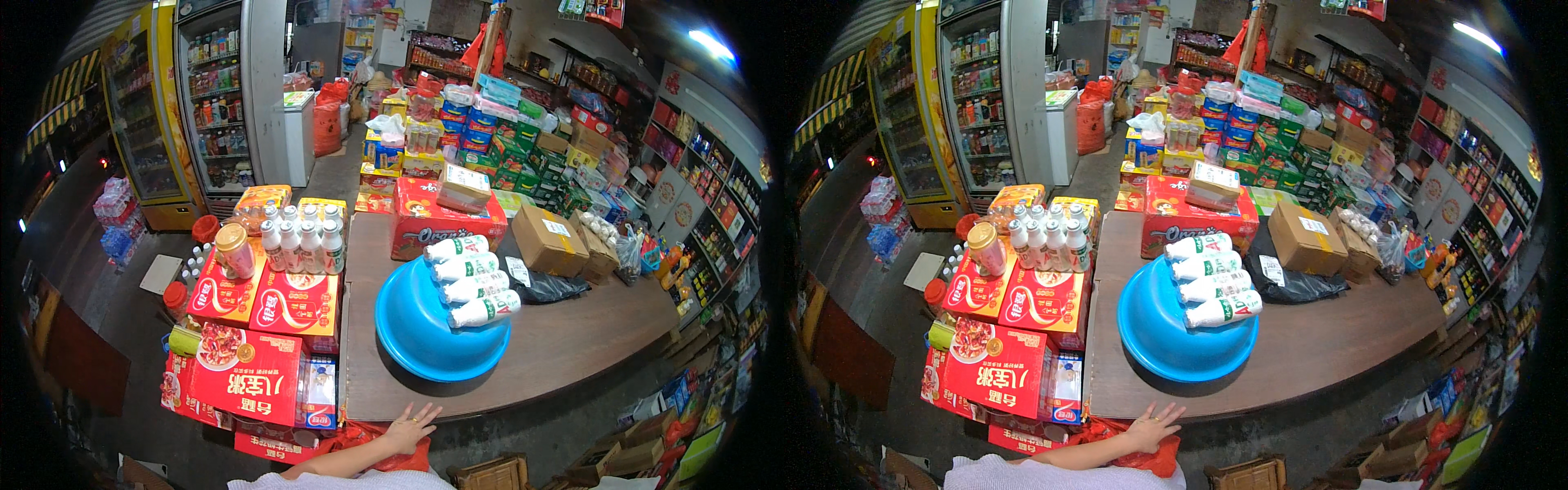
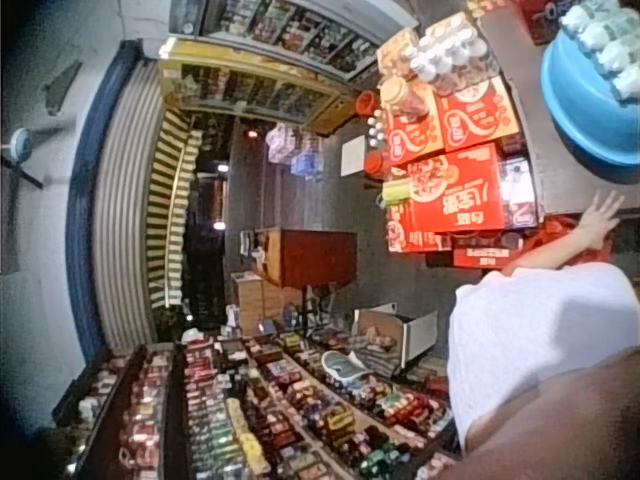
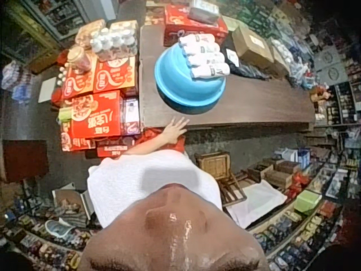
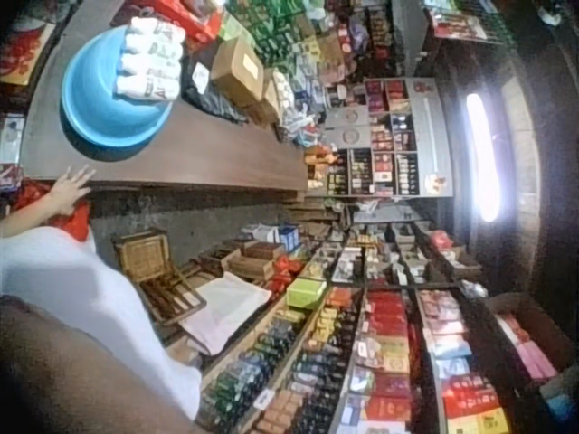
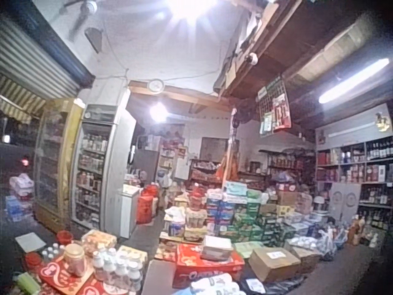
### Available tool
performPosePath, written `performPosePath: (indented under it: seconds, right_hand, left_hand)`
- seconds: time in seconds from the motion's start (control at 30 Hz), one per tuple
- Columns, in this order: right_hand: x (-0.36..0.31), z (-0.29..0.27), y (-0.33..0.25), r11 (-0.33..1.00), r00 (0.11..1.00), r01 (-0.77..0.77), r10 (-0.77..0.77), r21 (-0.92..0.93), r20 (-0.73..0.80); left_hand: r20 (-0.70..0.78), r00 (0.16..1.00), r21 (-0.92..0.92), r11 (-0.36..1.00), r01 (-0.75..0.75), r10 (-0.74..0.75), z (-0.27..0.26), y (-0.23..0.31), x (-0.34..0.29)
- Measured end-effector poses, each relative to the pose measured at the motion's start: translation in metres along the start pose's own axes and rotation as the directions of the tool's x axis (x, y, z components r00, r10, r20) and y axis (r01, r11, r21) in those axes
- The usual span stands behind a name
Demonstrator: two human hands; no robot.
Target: The person wipes multiple shelves and product surfaces in a small store using a cloth. They move along aisles, wiping bottles, boxes, and shelf edges, then return to the counter area to continue wiping.
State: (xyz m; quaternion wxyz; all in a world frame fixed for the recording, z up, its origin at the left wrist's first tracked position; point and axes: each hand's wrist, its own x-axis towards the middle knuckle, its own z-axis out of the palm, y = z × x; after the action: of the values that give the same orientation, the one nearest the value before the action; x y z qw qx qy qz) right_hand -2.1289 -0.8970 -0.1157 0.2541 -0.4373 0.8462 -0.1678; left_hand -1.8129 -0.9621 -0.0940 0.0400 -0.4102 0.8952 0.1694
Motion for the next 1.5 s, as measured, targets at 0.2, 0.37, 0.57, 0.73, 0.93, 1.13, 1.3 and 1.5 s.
performPosePath:
  seconds: [0.2, 0.37, 0.57, 0.73, 0.93, 1.13, 1.3, 1.5]
  right_hand:
    - [-0.088, -0.011, 0.144, 0.918, 0.918, -0.392, 0.394, -0.059, 0.041]
    - [-0.189, 0.014, 0.267, 0.642, 0.634, -0.766, 0.764, -0.044, 0.12]
    - [-0.222, -0.032, 0.29, 0.591, 0.501, -0.682, 0.807, 0.432, -0.313]
    - [-0.236, -0.123, 0.312, 0.664, -0.033, -0.621, 0.508, 0.416, -0.861]
    - [-0.251, -0.261, 0.378, 0.735, -0.144, -0.616, 0.247, 0.283, -0.958]
    - [-0.203, -0.341, 0.492, 0.604, -0.219, -0.719, 0.272, 0.343, -0.937]
    - [-0.149, -0.331, 0.574, 0.433, 0.044, -0.866, 0.561, 0.248, -0.827]
    - [-0.09, -0.346, 0.62, 0.421, -0.057, -0.79, 0.673, 0.446, -0.737]
  left_hand:
    - [0.025, 1.0, 0.059, 0.998, 0.013, -0.014, 0.008, 0.001, 0.005]
    - [-0.065, 0.998, -0.001, 1.0, 0.005, -0.005, 0.023, 0.002, 0.018]
    - [-0.107, 0.994, 0.185, 0.982, 0.041, -0.021, 0.037, -0.002, 0.02]
    - [0.024, 0.99, 0.218, 0.967, 0.132, -0.141, 0.062, -0.026, 0.029]
    - [-0.144, 0.95, 0.489, 0.815, 0.311, -0.276, 0.06, -0.002, 0.041]
    - [-0.341, 0.914, 0.758, 0.51, 0.406, -0.221, 0.06, 0.057, 0.04]
    - [-0.25, 0.959, 0.182, 0.98, -0.085, 0.129, 0.107, 0.099, 0.088]
    - [-0.019, 0.936, 0.015, 0.936, -0.352, 0.352, 0.151, 0.143, 0.147]
